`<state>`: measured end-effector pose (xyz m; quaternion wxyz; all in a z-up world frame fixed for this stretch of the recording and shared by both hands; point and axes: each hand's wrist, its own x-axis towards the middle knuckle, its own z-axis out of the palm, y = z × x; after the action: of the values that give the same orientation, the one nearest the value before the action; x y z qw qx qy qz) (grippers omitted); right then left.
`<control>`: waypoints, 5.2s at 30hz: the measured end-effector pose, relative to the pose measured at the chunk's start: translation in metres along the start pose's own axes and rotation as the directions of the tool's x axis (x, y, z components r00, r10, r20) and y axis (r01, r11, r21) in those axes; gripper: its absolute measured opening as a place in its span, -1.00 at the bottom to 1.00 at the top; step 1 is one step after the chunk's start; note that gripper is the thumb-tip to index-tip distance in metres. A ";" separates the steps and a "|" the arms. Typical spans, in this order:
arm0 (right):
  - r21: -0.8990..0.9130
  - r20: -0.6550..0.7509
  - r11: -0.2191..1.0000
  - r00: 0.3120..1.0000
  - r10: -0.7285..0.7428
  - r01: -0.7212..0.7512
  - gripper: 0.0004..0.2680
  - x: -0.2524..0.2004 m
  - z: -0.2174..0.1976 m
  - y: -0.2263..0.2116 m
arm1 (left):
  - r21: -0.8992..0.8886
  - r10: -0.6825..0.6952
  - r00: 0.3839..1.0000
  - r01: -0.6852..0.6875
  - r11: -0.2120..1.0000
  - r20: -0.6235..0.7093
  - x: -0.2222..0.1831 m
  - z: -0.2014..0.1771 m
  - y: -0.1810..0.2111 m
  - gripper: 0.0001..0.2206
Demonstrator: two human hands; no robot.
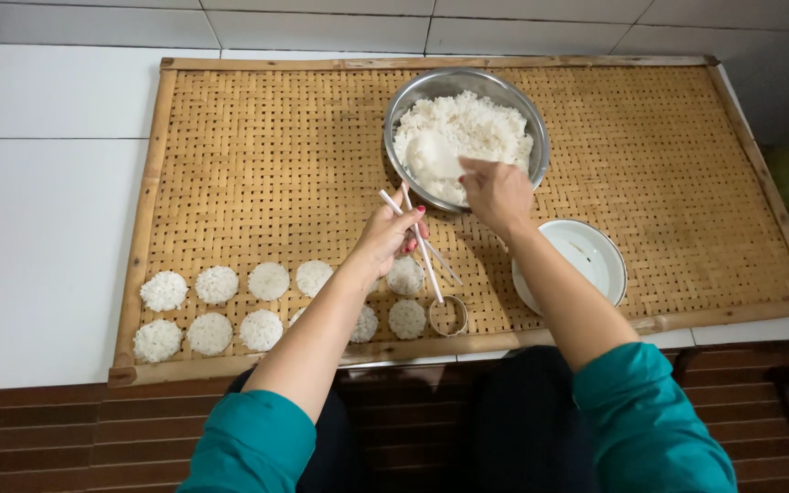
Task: Marking small rice cakes with a stick and stirring rice in a bowl
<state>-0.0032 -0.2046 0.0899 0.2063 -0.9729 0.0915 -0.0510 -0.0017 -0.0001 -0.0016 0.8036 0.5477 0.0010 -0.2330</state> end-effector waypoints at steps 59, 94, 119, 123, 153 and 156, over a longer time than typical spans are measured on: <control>-0.451 -0.096 0.875 0.965 -0.244 0.176 -0.70 0.030 0.057 0.008 | -0.020 0.014 0.999 -0.013 1.000 0.041 -0.001 -0.002 -0.008 -0.25; 0.211 0.163 0.943 0.961 0.224 -0.256 -0.62 0.000 -0.002 0.036 | -0.003 0.009 1.000 -0.009 1.000 0.011 -0.027 -0.002 0.018 -0.31; -0.294 0.136 0.951 0.989 -0.060 0.098 -0.75 -0.212 -0.026 0.061 | 0.244 0.472 0.876 -0.438 0.865 -0.101 -0.198 0.008 0.026 -0.73; -0.459 0.002 0.838 0.944 -0.331 0.295 -0.82 -0.225 -0.023 0.056 | 0.240 0.461 0.887 -0.439 0.866 -0.039 -0.191 0.013 0.016 -0.71; -0.117 -0.291 0.976 0.934 -0.209 0.182 -0.84 -0.184 -0.056 0.067 | 0.428 0.543 0.837 -0.516 0.742 0.068 -0.173 0.037 0.005 -0.72; -0.083 -0.349 0.927 0.860 -0.372 0.367 -0.74 -0.120 -0.047 0.083 | 0.426 0.538 0.840 -0.514 0.744 0.075 -0.177 0.041 0.008 -0.70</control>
<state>-0.1404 -0.2733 0.0908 0.1658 -0.9479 -0.0600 -0.2655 -0.1670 0.0325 0.0670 0.6951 0.6947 -0.1834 0.0232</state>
